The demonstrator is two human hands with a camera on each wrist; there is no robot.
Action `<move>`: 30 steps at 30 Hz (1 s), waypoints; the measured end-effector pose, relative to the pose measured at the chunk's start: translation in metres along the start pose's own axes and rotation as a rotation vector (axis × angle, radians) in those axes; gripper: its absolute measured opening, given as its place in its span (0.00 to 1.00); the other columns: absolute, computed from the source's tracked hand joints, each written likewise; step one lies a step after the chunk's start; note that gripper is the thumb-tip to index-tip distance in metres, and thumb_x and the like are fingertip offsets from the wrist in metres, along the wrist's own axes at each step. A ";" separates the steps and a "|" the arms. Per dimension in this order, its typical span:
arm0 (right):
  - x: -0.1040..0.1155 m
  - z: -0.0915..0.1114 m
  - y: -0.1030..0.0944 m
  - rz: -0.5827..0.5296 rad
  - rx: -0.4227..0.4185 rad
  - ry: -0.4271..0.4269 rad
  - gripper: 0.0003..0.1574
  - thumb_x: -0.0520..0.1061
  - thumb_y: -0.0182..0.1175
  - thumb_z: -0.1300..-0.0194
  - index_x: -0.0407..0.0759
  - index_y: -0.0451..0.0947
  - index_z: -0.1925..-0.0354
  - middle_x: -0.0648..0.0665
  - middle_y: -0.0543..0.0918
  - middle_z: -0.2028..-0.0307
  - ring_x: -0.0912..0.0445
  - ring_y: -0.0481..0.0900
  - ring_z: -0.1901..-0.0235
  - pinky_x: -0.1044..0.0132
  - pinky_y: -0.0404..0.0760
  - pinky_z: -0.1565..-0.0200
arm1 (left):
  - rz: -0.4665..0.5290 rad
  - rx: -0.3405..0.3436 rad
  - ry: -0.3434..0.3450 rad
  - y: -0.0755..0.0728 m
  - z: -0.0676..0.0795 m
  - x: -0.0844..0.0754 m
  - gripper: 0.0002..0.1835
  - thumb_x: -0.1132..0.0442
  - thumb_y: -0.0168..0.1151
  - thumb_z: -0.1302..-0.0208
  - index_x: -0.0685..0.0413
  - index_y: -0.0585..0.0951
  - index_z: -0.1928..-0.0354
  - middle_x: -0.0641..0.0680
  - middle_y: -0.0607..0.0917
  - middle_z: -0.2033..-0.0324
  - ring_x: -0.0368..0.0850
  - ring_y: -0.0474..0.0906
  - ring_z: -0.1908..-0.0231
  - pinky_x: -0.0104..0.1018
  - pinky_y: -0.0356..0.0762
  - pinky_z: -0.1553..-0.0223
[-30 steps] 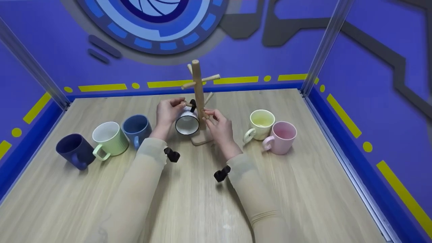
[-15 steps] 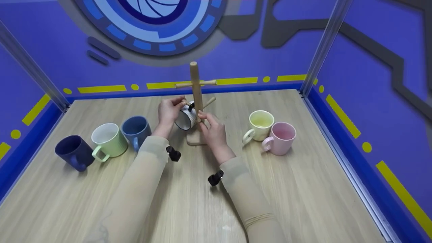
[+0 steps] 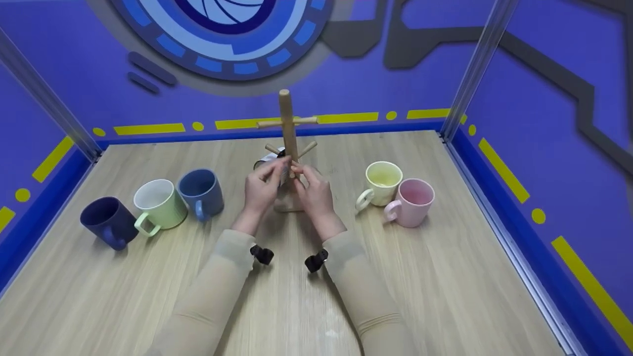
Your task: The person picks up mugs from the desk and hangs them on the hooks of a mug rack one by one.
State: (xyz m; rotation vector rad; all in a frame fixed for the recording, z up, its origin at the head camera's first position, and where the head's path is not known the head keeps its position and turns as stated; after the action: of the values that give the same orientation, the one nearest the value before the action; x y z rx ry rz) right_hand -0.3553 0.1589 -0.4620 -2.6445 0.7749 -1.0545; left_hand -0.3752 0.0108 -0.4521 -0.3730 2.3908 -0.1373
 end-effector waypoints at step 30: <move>-0.067 0.003 -0.224 0.366 0.629 0.703 0.64 0.41 0.71 0.42 0.37 0.44 0.19 0.24 0.42 0.20 0.24 0.43 0.23 0.24 0.51 0.28 | 0.175 -0.084 -0.071 0.031 0.023 0.006 0.14 0.80 0.69 0.42 0.69 0.87 0.54 0.66 0.89 0.51 0.61 0.86 0.45 0.33 0.85 0.46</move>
State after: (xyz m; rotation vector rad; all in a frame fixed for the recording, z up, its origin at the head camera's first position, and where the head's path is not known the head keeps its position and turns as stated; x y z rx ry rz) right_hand -0.3048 0.3844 -0.4240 -1.5360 0.8123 -1.7644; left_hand -0.3710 0.0382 -0.4790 -0.2025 2.3514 0.0554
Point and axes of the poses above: each hand's wrist, its own z-axis away from the middle knuckle, its own y-axis out of the palm, x = y × z, the point moved 3 cm from there along -z, towards the middle knuckle
